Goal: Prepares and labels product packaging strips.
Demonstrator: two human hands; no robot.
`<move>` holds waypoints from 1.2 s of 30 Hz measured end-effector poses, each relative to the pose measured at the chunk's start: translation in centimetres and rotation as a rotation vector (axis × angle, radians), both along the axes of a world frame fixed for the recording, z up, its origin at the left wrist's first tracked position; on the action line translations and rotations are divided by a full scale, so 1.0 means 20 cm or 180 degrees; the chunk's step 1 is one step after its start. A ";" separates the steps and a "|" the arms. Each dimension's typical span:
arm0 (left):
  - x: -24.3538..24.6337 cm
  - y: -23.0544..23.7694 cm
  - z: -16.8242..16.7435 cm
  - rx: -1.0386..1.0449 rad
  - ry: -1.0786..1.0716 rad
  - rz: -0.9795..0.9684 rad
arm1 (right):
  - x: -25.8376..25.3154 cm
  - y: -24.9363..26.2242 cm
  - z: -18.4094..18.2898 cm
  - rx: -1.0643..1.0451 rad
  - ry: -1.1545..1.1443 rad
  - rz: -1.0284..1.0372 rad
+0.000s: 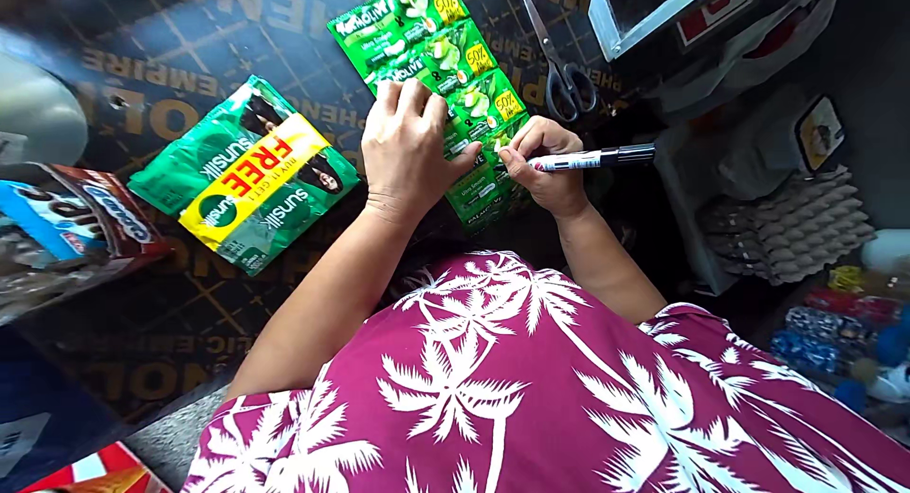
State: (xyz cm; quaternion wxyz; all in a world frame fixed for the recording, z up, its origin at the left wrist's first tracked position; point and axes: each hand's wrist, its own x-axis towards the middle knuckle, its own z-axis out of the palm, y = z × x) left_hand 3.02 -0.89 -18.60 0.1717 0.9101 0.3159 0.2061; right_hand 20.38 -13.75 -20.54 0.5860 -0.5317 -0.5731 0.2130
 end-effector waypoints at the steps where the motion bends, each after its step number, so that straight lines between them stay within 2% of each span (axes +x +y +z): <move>1: 0.00 0.00 0.00 -0.0008 0.0009 0.0002 | 0.00 0.00 0.00 -0.0009 -0.0016 0.0002; 14: 0.00 0.00 0.00 0.0013 0.0016 0.0005 | -0.02 0.01 0.01 -0.0102 0.0090 -0.0155; 18: 0.00 0.00 0.00 0.0004 0.0006 0.0009 | 0.00 -0.03 0.03 -0.0029 0.0537 0.0033; 20: 0.00 0.00 0.00 -0.0023 0.0029 0.0014 | 0.02 -0.11 0.05 0.0009 0.0764 -0.0300; 23: 0.00 0.00 0.01 -0.0059 0.0043 -0.0002 | 0.07 -0.25 0.03 -0.0203 0.0651 -0.1673; 25: 0.00 0.00 0.01 -0.0048 0.0053 -0.0033 | 0.09 -0.34 -0.04 -0.0550 0.0606 -0.2122; 30: -0.01 0.01 0.02 -0.0052 0.0069 -0.0144 | 0.06 -0.44 -0.26 -0.1009 0.0457 -0.1171; 33: -0.02 0.02 0.06 -0.0227 0.0150 -0.0219 | 0.04 -0.42 -0.23 -0.1202 0.0323 -0.0975; 36: -0.05 0.00 0.12 -0.0475 0.0201 -0.0206 | 0.03 -0.42 -0.13 -0.1141 0.0583 -0.0909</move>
